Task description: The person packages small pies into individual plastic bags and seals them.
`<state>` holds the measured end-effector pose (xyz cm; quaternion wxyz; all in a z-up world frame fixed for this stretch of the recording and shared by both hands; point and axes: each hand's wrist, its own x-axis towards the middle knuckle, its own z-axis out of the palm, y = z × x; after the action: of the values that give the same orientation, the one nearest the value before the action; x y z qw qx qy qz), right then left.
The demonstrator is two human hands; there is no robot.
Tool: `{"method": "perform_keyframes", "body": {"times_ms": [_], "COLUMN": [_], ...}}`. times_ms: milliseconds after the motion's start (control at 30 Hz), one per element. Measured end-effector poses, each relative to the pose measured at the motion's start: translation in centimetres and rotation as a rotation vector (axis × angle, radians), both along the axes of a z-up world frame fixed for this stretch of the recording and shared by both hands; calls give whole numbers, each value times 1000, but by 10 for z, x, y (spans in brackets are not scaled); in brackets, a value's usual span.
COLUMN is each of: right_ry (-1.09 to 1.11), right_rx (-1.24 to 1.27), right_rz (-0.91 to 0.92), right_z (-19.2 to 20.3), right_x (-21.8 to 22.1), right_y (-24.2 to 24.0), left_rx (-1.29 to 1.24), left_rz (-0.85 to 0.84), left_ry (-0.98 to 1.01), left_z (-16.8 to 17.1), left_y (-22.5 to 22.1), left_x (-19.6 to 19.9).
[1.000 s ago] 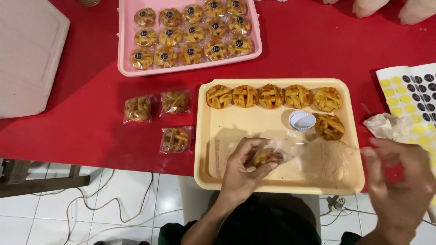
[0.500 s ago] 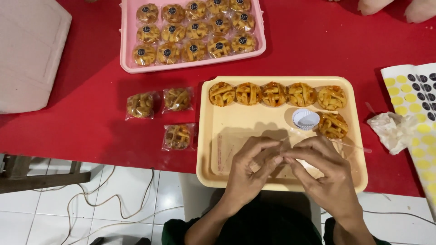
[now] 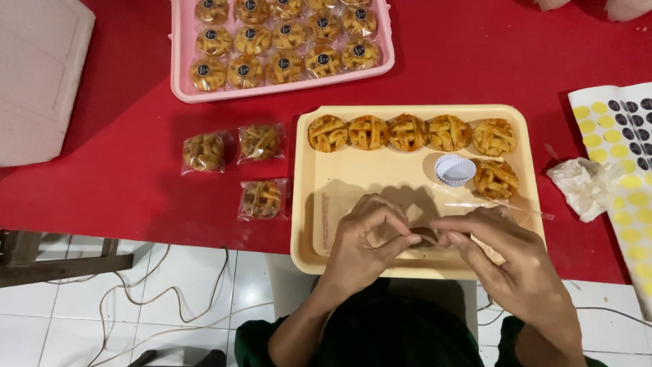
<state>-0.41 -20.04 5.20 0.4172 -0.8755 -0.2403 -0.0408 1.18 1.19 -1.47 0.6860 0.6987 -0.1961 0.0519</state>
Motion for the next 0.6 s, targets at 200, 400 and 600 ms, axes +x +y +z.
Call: {"method": "perform_keyframes", "body": {"times_ms": [200,400,600], "right_ry": [52,210,152], "right_rx": [-80,-108,-137], "right_rz": [28,-5,15], "right_z": [-12,-7,-8], "right_x": [7,6,8], "right_y": [1,7,10], "left_rx": [109,122,159], "left_rz": [126,134,173], "left_ry": [-257,-319,-304], "left_z": [-9,-12,-23], "left_y": [-10,-10,-13], "left_x": [-6,-8,-7]}}
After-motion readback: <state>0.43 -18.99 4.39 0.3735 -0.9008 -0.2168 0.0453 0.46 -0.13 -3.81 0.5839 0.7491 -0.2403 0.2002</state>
